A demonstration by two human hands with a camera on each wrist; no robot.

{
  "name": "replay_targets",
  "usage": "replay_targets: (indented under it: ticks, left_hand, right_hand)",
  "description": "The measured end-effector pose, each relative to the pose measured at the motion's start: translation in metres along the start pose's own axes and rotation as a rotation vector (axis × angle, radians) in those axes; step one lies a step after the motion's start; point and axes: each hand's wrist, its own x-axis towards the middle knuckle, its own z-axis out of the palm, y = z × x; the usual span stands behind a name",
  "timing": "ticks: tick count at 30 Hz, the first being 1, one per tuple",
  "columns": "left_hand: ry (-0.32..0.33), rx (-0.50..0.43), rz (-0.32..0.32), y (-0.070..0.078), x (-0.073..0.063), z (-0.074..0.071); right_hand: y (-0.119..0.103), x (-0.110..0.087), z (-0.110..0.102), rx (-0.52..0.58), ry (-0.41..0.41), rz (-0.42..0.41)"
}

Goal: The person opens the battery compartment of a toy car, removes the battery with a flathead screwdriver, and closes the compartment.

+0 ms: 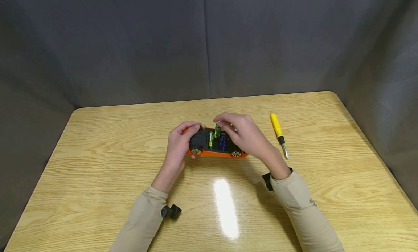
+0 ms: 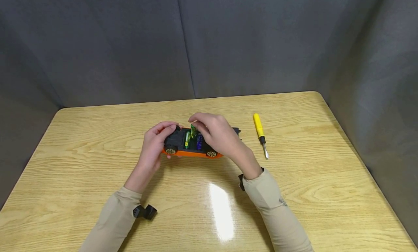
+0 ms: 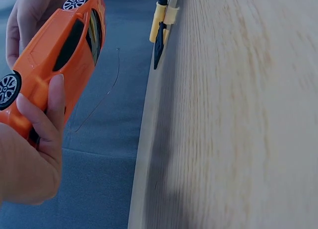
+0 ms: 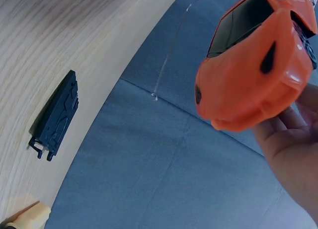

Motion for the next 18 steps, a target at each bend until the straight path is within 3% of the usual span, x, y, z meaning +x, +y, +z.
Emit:
replay_targets:
  ticks: [6, 12, 18]
  left_hand:
    - [-0.003, 0.003, -0.006, 0.0004, 0.0004, 0.0002]
    - [-0.011, -0.004, -0.009, 0.0014, -0.0005, 0.0012]
    - [-0.015, -0.004, -0.01, 0.0014, -0.0006, 0.003]
  right_hand:
    - [-0.0002, -0.001, 0.0001, -0.026, -0.009, 0.016]
    - [-0.0008, -0.0011, 0.001, -0.07, -0.017, 0.109]
    - [0.0002, -0.0011, 0.0007, -0.003, -0.012, 0.193]
